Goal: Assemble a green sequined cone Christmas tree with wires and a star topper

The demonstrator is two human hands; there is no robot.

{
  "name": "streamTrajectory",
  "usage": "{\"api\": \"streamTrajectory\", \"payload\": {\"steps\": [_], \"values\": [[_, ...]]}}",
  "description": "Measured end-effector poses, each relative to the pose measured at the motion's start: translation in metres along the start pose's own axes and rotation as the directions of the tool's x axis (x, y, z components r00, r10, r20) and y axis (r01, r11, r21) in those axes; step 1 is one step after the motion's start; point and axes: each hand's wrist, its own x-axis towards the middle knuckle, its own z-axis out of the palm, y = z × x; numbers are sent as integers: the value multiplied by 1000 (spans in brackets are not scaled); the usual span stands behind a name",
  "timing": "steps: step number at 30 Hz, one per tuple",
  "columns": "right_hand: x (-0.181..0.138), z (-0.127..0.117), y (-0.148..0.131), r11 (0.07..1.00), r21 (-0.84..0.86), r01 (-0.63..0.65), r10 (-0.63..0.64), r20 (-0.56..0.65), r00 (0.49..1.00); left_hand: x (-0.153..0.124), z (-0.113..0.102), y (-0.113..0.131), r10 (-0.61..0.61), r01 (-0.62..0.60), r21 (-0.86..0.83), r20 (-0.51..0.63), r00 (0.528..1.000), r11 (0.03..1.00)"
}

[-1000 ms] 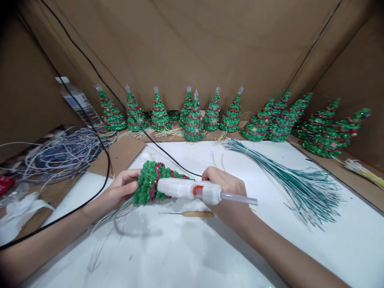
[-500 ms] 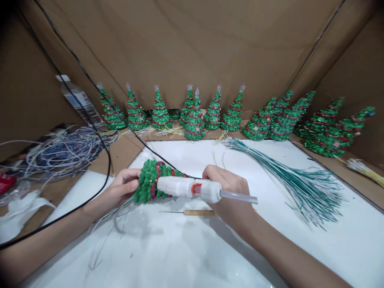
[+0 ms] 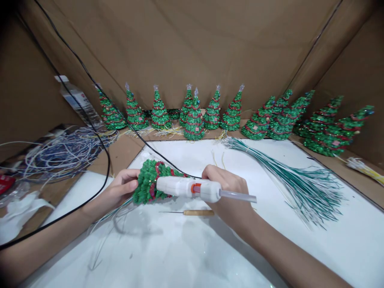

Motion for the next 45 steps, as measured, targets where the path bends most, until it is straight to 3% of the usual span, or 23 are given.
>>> {"api": "streamTrajectory", "payload": {"steps": [14, 30, 40, 45], "values": [[2, -3, -2, 995, 45, -85, 83, 37, 996, -2, 5, 5, -52, 52, -50, -4, 999, 997], [-1, -2, 2, 1000, -28, 1, -2, -9, 1000, 1, 7, 8, -68, 70, -120, 21, 997, 990], [8, -6, -4, 984, 82, -160, 154, 78, 985, -2, 8, 11, -88, 88, -98, 14, 996, 991], [16, -8, -3, 997, 59, -56, 51, 80, 996, -2, 8, 11, -64, 64, -64, -3, 998, 996]]}}
